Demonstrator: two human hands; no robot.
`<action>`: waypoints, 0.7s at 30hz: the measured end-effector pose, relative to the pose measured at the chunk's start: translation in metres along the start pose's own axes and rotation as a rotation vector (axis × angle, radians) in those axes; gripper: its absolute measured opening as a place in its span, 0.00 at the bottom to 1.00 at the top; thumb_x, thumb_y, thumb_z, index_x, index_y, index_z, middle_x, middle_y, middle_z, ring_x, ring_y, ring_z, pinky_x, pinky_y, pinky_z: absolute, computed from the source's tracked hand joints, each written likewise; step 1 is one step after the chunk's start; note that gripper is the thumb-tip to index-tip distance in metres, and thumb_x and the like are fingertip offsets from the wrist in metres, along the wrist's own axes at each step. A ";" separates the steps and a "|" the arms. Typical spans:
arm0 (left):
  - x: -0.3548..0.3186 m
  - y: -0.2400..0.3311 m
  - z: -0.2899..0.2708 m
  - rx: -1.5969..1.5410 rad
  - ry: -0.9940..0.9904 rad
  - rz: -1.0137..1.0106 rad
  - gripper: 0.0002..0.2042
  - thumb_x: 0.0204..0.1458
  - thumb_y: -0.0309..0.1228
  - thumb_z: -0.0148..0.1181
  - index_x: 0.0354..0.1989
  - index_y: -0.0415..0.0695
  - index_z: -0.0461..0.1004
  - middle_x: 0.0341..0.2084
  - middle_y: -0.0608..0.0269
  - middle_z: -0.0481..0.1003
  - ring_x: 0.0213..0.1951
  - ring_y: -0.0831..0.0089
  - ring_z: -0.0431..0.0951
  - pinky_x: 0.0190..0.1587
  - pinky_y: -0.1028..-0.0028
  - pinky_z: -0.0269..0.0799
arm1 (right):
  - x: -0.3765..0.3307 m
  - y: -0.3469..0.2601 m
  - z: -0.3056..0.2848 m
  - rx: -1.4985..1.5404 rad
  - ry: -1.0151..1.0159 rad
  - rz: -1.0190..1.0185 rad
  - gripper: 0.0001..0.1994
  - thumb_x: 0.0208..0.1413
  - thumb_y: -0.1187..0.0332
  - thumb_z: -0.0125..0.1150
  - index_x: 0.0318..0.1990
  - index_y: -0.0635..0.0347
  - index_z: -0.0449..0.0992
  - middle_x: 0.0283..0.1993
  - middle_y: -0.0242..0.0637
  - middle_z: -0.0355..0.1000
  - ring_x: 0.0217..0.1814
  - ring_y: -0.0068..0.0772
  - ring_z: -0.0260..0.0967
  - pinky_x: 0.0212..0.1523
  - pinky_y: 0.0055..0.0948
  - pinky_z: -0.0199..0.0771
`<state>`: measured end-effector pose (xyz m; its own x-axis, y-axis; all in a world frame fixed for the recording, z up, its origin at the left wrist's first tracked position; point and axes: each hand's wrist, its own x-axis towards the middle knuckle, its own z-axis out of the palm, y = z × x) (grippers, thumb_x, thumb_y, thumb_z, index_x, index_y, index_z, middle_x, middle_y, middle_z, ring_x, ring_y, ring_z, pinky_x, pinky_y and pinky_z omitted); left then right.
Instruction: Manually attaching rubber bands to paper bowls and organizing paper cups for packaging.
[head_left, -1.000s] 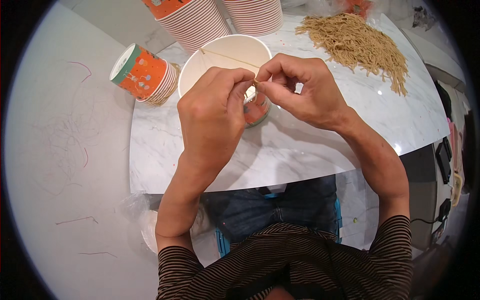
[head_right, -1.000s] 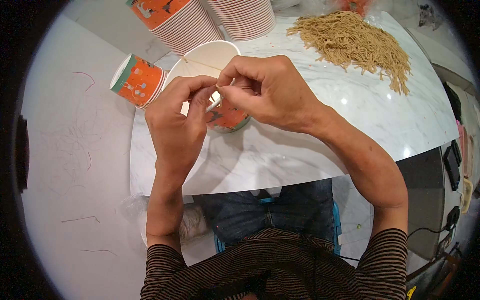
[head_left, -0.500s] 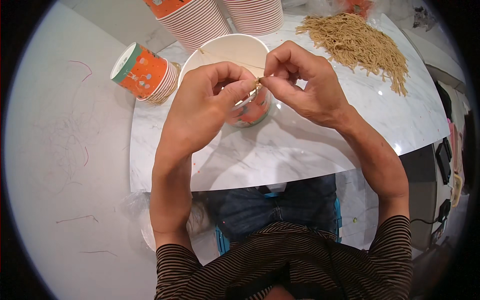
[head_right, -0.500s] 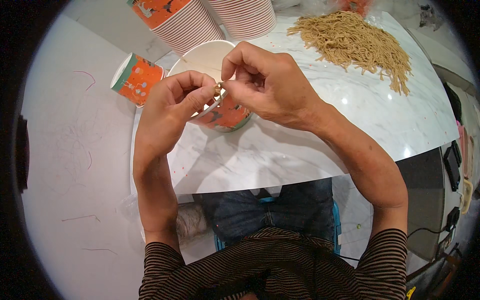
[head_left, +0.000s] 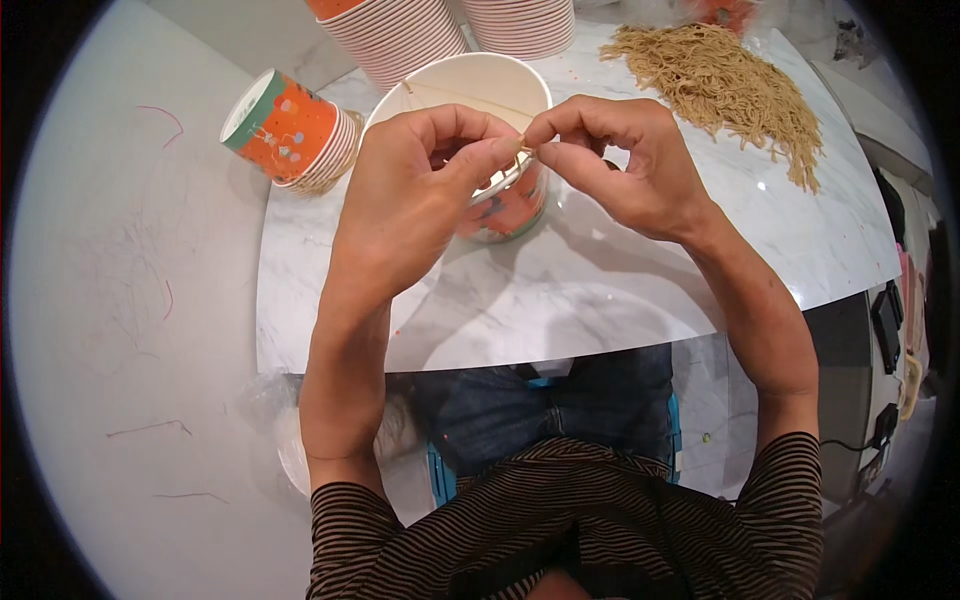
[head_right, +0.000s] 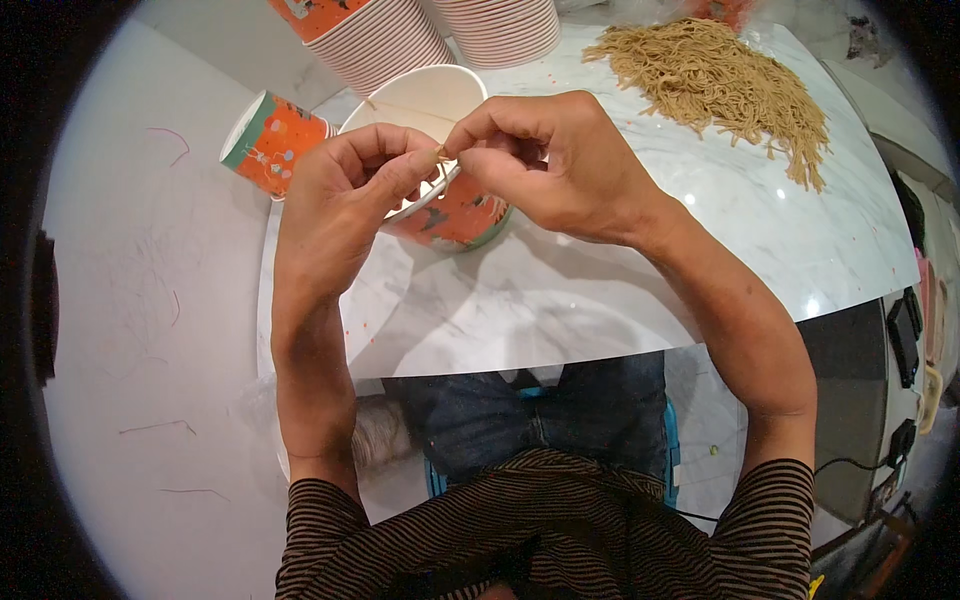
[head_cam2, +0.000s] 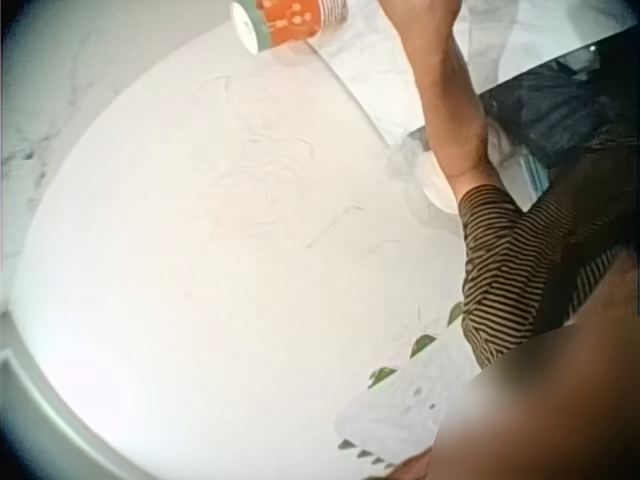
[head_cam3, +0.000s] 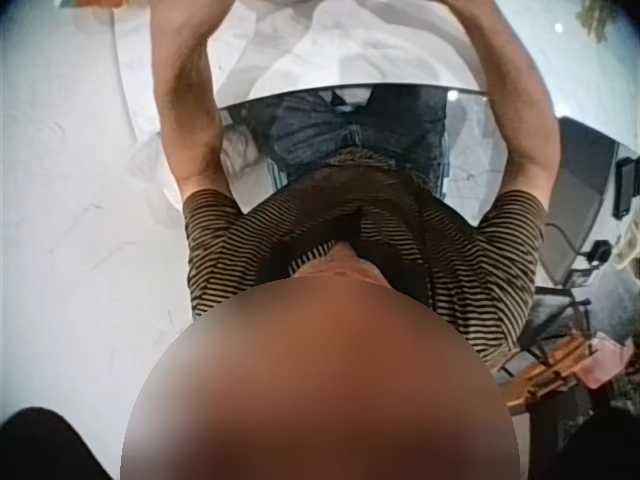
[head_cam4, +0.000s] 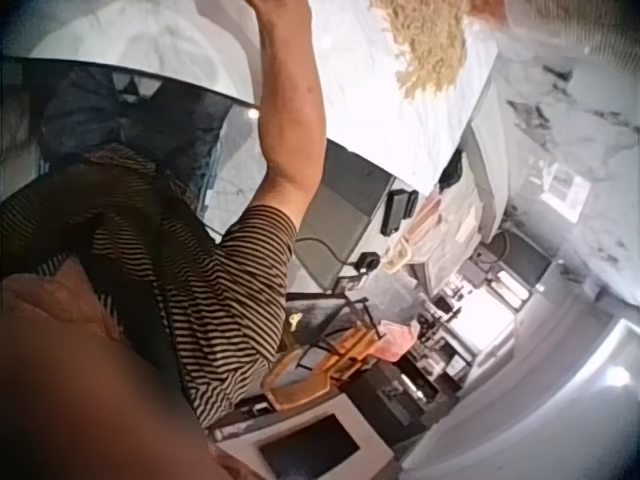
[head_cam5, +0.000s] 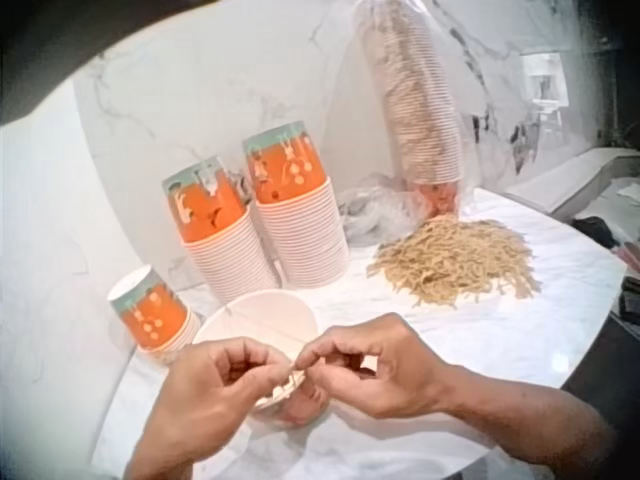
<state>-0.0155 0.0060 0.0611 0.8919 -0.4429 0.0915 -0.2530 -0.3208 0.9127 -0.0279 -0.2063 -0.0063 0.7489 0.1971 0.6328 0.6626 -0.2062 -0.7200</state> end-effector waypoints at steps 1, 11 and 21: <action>0.000 -0.001 0.001 -0.001 -0.001 -0.001 0.09 0.63 0.30 0.64 0.41 0.35 0.82 0.31 0.70 0.80 0.32 0.85 0.74 0.36 0.82 0.69 | 0.000 -0.002 0.000 -0.001 0.000 0.002 0.07 0.59 0.77 0.60 0.42 0.66 0.83 0.23 0.21 0.68 0.26 0.11 0.62 0.26 0.20 0.62; -0.001 -0.007 0.011 0.061 0.111 0.122 0.09 0.61 0.28 0.64 0.39 0.33 0.83 0.30 0.64 0.82 0.32 0.83 0.79 0.34 0.79 0.75 | 0.004 -0.012 -0.011 0.236 -0.097 0.311 0.15 0.65 0.63 0.57 0.39 0.65 0.85 0.25 0.23 0.70 0.27 0.12 0.61 0.28 0.20 0.60; -0.001 -0.008 0.016 0.085 0.154 0.117 0.09 0.60 0.28 0.65 0.39 0.33 0.83 0.30 0.62 0.84 0.32 0.81 0.81 0.38 0.79 0.76 | 0.004 -0.010 -0.009 0.255 -0.082 0.343 0.13 0.63 0.62 0.66 0.39 0.66 0.85 0.30 0.26 0.78 0.31 0.11 0.67 0.29 0.17 0.63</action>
<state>-0.0202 -0.0044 0.0474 0.8997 -0.3500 0.2607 -0.3830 -0.3466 0.8563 -0.0311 -0.2120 0.0062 0.9149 0.2360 0.3276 0.3441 -0.0316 -0.9384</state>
